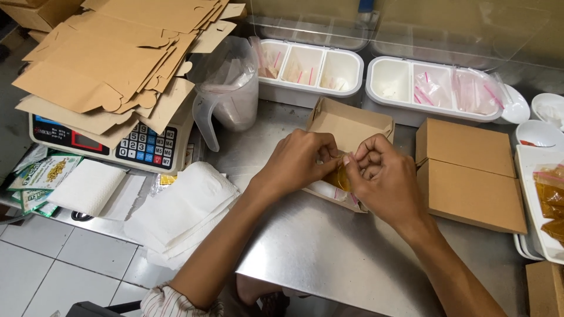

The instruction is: Assembling cardboard food boxes and filling them with small condiment packets.

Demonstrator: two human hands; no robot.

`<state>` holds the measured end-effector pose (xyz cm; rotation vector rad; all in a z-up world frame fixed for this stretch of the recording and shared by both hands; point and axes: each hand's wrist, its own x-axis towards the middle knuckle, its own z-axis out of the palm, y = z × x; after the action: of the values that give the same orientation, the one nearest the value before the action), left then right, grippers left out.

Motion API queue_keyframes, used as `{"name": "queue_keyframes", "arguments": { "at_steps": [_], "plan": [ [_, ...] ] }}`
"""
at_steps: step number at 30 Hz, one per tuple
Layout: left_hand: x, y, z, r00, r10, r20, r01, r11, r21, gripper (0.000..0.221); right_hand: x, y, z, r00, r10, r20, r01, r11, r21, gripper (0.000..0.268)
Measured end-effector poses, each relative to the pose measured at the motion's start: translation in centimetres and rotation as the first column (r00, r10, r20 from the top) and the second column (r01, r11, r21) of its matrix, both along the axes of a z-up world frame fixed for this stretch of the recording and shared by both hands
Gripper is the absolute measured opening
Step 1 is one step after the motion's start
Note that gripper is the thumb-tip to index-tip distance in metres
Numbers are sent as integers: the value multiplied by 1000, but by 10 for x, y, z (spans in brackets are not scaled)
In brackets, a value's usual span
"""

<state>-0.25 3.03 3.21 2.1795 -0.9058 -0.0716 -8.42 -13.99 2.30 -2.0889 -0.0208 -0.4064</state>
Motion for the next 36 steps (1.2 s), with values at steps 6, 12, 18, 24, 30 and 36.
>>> {"name": "queue_keyframes", "arguments": {
  "at_steps": [6, 12, 18, 24, 30, 36],
  "plan": [
    [2, -2, -9, 998, -45, 39, 42, 997, 61, 7, -6, 6, 9, 993, 9, -114, 0, 997, 77, 15],
    [8, 0, -8, 996, -11, 86, 16, 998, -58, 8, 4, -1, -13, 997, -36, -69, 22, 979, -202, 11],
    [19, 1, -18, 959, 90, 270, -3, 952, -307, 10, 3, -3, 3, 997, 43, -69, -68, 901, -428, 19],
    [24, 1, -31, 877, 314, 364, -193, 923, -332, 28, -13, 14, 36, 978, 1, -208, -81, 924, -374, 37],
    [22, -3, -36, 934, 355, 32, -317, 869, -381, 70, -4, 0, 6, 999, 23, -44, -37, 935, -352, 29],
    [26, -16, -55, 900, 162, -405, -357, 807, -470, 76, -5, -4, 3, 985, 29, 167, -29, 1000, -3, 29]
  ]
}}
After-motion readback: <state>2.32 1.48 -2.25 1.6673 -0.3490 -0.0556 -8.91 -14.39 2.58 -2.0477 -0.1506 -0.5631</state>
